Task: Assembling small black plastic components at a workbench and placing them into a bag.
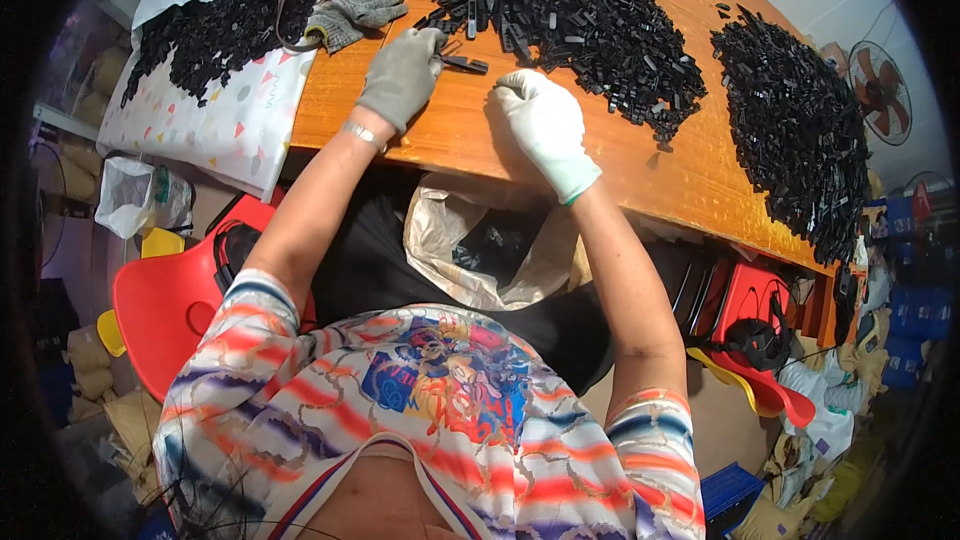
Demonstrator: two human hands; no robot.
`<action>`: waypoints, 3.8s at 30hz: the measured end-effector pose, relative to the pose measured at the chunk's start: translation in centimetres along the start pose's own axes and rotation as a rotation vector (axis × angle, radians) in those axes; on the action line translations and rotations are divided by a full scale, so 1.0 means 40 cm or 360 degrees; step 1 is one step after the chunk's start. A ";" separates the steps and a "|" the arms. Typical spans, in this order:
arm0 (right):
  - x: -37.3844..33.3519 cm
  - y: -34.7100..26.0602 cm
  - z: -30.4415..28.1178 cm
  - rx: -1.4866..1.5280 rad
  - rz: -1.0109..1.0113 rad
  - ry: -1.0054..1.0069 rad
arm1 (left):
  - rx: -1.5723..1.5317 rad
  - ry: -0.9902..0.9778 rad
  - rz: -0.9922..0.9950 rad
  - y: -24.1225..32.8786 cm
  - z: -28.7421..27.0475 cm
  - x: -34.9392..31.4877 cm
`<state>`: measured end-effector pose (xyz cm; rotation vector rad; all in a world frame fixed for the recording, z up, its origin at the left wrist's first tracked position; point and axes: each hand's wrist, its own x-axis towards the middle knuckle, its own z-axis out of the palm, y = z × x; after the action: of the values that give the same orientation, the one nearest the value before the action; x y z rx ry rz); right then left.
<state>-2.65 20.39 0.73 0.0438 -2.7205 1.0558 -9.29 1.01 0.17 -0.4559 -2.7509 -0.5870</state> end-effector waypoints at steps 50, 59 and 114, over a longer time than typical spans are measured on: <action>-0.020 -0.138 -0.012 0.0208 0.0001 0.0036 | -0.2289 -0.0022 -0.0426 0.145 -0.016 -0.147; -0.020 -0.121 -0.010 -0.0332 -0.0486 0.0192 | -0.1492 0.0316 -0.0262 0.145 0.030 -0.145; 0.158 0.066 0.001 -0.0855 -0.0500 0.0014 | -0.0329 -0.0161 -0.0059 0.060 0.007 -0.041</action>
<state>-9.11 22.62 0.32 0.3592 -2.7687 0.2286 -6.99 2.82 0.18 -0.4937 -2.8118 -0.8858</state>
